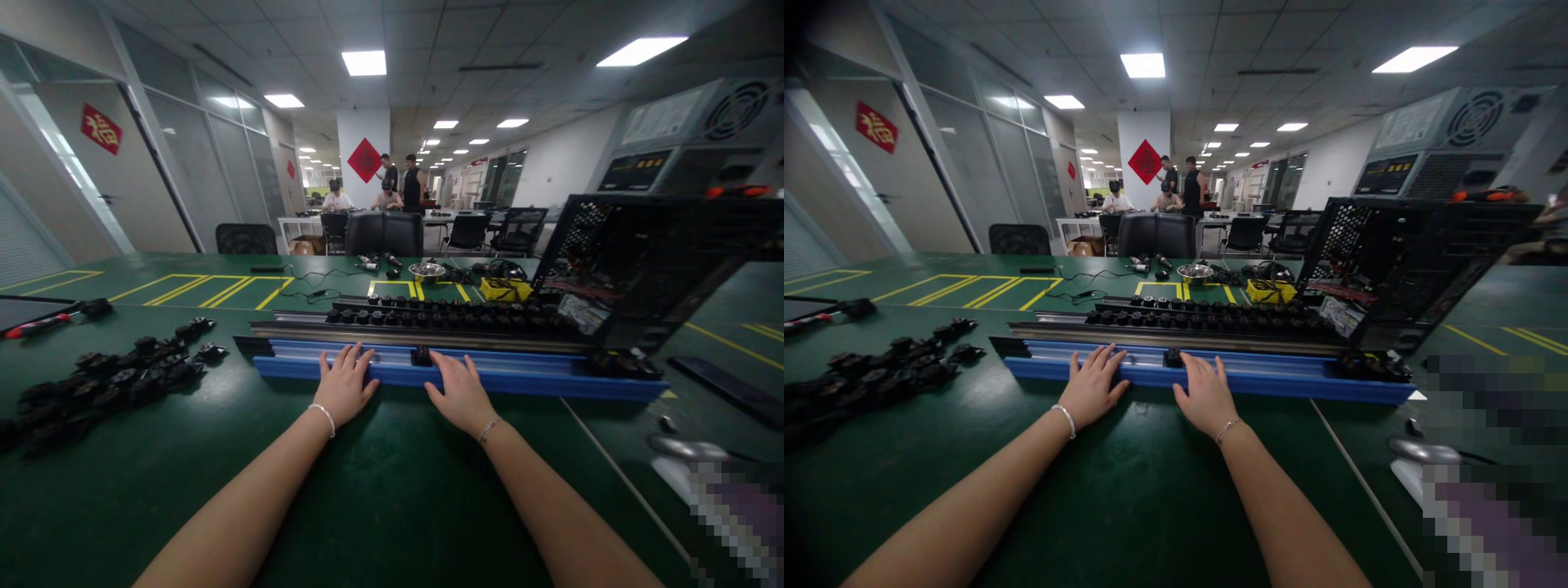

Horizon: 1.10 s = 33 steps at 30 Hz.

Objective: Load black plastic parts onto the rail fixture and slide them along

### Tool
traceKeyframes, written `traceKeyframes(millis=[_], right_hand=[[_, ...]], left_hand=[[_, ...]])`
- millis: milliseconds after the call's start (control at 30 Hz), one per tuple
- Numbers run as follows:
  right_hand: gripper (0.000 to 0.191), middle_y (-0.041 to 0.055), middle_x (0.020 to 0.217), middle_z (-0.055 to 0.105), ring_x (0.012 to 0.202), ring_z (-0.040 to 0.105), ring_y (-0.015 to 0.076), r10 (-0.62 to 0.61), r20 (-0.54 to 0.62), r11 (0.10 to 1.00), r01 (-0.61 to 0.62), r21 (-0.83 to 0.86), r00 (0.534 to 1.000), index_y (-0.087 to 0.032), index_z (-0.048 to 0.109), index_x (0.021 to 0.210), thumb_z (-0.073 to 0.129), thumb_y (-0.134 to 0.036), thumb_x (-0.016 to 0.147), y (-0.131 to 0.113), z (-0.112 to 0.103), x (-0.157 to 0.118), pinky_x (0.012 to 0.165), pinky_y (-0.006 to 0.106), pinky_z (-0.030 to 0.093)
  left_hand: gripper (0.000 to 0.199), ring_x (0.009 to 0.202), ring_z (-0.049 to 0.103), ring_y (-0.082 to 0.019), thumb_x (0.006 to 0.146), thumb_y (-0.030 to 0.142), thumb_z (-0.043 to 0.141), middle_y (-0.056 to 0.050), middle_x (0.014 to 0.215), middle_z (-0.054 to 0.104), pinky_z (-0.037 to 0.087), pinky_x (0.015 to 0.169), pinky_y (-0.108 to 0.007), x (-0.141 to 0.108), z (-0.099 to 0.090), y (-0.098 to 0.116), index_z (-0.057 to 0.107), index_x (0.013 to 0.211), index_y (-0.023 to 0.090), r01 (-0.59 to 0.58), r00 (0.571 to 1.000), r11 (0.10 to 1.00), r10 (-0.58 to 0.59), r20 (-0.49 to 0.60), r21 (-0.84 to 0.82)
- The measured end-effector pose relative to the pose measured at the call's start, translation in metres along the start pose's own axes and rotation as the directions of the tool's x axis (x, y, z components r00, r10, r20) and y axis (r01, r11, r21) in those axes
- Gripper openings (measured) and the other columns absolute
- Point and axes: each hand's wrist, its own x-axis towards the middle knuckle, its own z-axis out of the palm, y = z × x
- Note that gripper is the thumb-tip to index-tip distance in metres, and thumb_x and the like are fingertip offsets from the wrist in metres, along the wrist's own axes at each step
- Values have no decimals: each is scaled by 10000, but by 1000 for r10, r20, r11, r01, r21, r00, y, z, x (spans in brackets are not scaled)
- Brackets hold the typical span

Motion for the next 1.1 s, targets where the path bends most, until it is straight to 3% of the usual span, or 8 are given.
traceKeyframes(millis=[133, 233, 467, 700, 900, 1100], right_hand=[[512, 112, 1289, 485, 1233, 356, 205, -42, 23, 999, 42, -31, 999, -146, 381, 1295, 398, -284, 802, -3, 1, 0, 1068, 460, 97], [540, 103, 1305, 473, 1251, 331, 205, -73, 37, 996, 74, -45, 997, -158, 346, 1325, 397, -275, 800, -5, 2, -1, 1067, 471, 78], [562, 42, 1392, 368, 1289, 251, 226, -131, 36, 984, 134, -115, 991, -249, 379, 1313, 467, -288, 760, -5, 5, -4, 1062, 496, 57], [560, 27, 1421, 313, 1309, 199, 260, -66, -13, 982, 63, -176, 998, -327, 413, 1285, 504, -245, 738, 0, 9, -3, 1045, 509, 116], [579, 80, 1428, 294, 1305, 190, 306, 50, -94, 969, -71, -236, 994, -267, 401, 1301, 502, -210, 733, 5, 13, -4, 1023, 561, 93], [509, 86, 1404, 335, 1283, 241, 308, 55, -77, 970, -72, -234, 995, -262, 461, 1247, 495, -227, 741, 8, 13, -3, 1020, 542, 120]], left_hand=[[528, 1306, 247, -256, 811, 446, 422, -74, 1412, 340, 132, 1044, -568, -3, -5, 19, 357, 1304, 268, -140, 989, 989, 142, 34, -38], [560, 1326, 179, -300, 776, 462, 480, -73, 1446, 268, 135, 1019, -608, -2, -6, 29, 359, 1299, 305, -188, 978, 982, 190, 82, -29], [679, 1316, 135, -394, 718, 522, 543, -62, 1482, 158, 135, 936, -702, 4, -5, 38, 268, 1330, 424, -164, 976, 986, 164, 143, -10], [754, 1300, 125, -451, 684, 555, 559, -94, 1483, 138, 120, 880, -751, 11, -1, 52, 211, 1343, 440, -117, 983, 993, 119, 142, -23], [687, 1301, 95, -459, 685, 550, 555, -66, 1491, 105, 103, 897, -745, 18, 0, 66, 310, 1311, 410, -35, 983, 999, 38, 177, -17], [619, 1302, 123, -444, 734, 507, 516, -102, 1458, 219, 93, 886, -754, 23, 1, 74, 320, 1310, 389, 5, 984, 1000, -3, 180, -9]])
